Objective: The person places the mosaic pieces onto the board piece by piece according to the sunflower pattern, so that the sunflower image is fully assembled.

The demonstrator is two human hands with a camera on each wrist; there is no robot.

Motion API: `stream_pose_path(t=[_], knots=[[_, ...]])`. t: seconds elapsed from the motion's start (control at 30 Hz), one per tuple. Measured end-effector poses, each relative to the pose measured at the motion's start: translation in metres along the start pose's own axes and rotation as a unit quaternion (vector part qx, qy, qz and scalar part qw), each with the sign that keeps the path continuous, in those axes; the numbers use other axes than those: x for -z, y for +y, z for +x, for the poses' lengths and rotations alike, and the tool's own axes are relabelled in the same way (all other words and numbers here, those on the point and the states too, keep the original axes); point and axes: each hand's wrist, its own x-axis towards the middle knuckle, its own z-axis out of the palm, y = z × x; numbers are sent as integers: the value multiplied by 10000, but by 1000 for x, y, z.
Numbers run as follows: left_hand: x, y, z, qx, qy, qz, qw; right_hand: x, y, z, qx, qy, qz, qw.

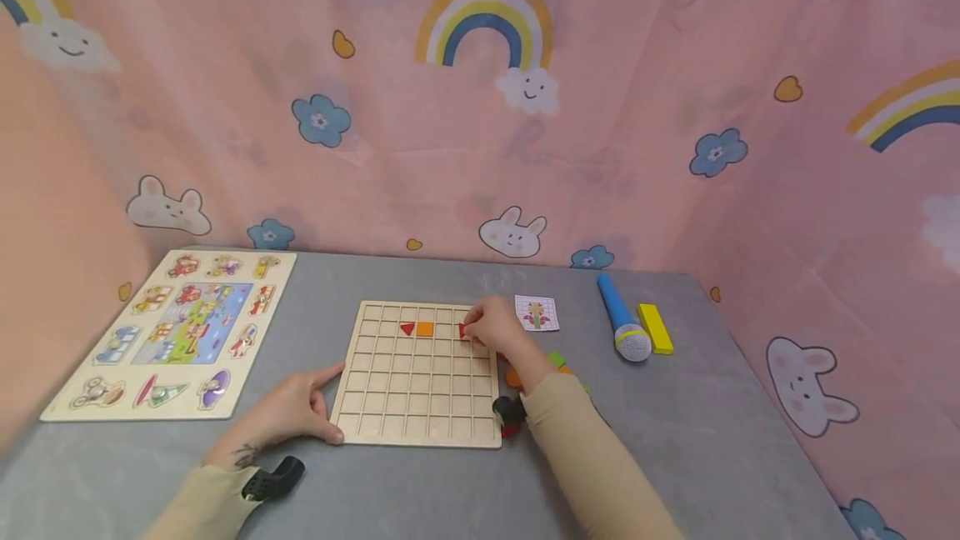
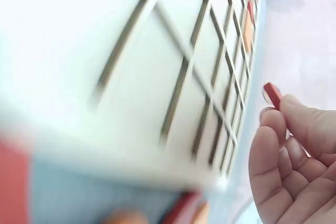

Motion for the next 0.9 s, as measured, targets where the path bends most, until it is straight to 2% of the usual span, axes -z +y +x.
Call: stream_pose_path(t=[0.1, 0.2, 0.37, 0.5, 0.63, 0.73, 0.83, 0.9], knots=[[0, 0, 0, -49, 6, 9, 10000, -14, -8, 10, -34, 2, 134, 9999], [-1, 0, -1, -56, 26, 17, 10000, -25, -13, 16, 17, 58, -44, 10000], [-1, 1, -1, -26, 57, 27, 10000, -34, -15, 23, 57, 146, -459, 9988], [0, 0, -1, -46, 43, 14, 10000, -36, -16, 25, -103, 169, -451, 9988], [0, 0, -1, -8, 26, -14, 10000, -36, -18, 25, -188, 109, -452, 9987], [1, 0, -1, 16, 21, -10, 10000, -31, -16, 25, -79, 43, -267, 9996], [0, 0, -1, 4, 4, 44, 10000, -17, -12, 22, 127, 104, -258, 9995], [1, 0, -1, -15, -3, 72, 10000, -4, -9, 17, 223, 146, -464, 9986]])
